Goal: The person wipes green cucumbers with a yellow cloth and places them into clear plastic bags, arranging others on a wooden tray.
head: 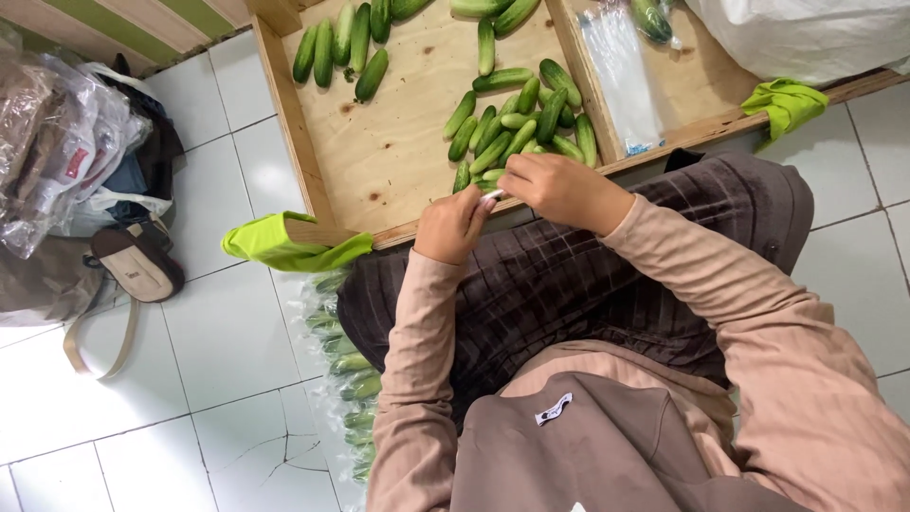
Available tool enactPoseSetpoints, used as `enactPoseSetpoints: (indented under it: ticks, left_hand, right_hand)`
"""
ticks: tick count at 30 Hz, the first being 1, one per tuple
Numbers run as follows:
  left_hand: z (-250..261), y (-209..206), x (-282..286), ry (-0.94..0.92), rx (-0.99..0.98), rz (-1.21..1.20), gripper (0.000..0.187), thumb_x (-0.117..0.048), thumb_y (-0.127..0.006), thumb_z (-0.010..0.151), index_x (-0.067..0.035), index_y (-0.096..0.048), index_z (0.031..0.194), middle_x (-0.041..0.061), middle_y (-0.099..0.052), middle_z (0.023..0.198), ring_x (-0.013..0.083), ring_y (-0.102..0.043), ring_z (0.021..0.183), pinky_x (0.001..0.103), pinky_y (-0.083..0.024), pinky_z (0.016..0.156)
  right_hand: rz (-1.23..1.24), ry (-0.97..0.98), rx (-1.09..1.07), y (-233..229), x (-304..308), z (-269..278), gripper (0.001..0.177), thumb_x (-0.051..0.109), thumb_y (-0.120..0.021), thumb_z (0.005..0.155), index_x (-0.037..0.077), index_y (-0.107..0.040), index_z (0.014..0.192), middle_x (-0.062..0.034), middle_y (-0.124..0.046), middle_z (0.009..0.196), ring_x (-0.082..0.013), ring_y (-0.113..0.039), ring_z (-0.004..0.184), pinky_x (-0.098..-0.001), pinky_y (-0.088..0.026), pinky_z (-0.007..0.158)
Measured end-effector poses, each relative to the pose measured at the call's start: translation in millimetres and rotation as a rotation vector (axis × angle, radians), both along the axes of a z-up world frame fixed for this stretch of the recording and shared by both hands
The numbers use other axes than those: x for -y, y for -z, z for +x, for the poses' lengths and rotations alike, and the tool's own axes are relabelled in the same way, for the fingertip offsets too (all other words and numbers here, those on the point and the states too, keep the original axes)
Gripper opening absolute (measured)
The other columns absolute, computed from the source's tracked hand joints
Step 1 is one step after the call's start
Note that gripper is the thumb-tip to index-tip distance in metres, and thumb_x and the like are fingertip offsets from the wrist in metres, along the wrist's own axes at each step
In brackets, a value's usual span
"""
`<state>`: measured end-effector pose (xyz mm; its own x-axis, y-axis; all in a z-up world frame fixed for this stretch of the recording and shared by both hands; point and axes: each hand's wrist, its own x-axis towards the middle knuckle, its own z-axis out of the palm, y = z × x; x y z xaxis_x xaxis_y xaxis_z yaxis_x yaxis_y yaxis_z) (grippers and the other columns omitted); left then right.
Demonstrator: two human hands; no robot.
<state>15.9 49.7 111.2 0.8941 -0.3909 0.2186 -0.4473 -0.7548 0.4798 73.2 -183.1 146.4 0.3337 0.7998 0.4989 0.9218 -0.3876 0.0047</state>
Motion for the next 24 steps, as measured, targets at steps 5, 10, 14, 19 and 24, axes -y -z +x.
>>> enactPoseSetpoints:
  ticks: [5,10,14,19,24]
  left_hand:
    - [7.2,-10.4,0.9,0.017,0.11,-0.121,0.013,-0.028,-0.055,0.104,-0.016,-0.06,0.104,0.009,-0.061,0.081,0.0383,-0.068,0.08,0.047,-0.055,0.069]
    - [2.3,-80.7,11.7,0.037,0.257,-0.084,0.01,-0.023,-0.066,0.098,-0.013,-0.064,0.096,0.005,-0.054,0.095,0.0319,-0.056,0.094,0.042,-0.049,0.079]
    - [6.3,-90.9,24.9,0.113,0.236,-0.157,0.011,-0.016,-0.073,0.091,-0.011,-0.065,0.096,0.005,-0.058,0.09,0.0307,-0.058,0.09,0.041,-0.05,0.076]
    - [5.5,-133.6,38.7,0.179,0.079,-0.43,0.007,-0.011,-0.074,0.092,-0.007,-0.069,0.091,0.007,-0.059,0.075,0.031,-0.061,0.073,0.04,-0.052,0.071]
    - [-4.0,-153.1,55.3,0.123,-0.094,-0.646,0.004,-0.013,-0.074,0.094,-0.011,-0.074,0.091,0.005,-0.064,0.07,0.0223,-0.064,0.066,0.033,-0.051,0.066]
  right_hand:
    - [0.166,0.097,-0.013,25.9,2.3,13.5,0.009,0.017,-0.059,0.105,0.011,-0.065,0.102,-0.0023,-0.059,0.098,-0.022,-0.063,0.086,-0.0359,-0.049,0.072]
    - [0.453,-0.01,-0.526,0.6,-6.2,-1.2,0.009,0.009,-0.063,0.104,0.005,-0.071,0.106,-0.0123,-0.07,0.108,-0.0347,-0.07,0.1,-0.0429,-0.055,0.085]
    - [0.695,-0.139,-0.905,-5.4,-7.6,-7.2,0.009,0.0,-0.067,0.099,-0.002,-0.072,0.107,-0.02,-0.074,0.114,-0.0358,-0.071,0.109,-0.0479,-0.054,0.091]
    - [0.777,-0.199,-1.371,4.5,8.4,-15.8,0.013,-0.003,-0.06,0.1,-0.003,-0.073,0.105,-0.0136,-0.076,0.089,-0.0204,-0.074,0.076,-0.0415,-0.064,0.067]
    - [0.964,-0.317,-1.675,-19.1,7.2,-35.7,0.018,-0.001,-0.057,0.102,-0.011,-0.067,0.092,-0.0206,-0.071,0.075,-0.0316,-0.077,0.062,-0.0481,-0.065,0.044]
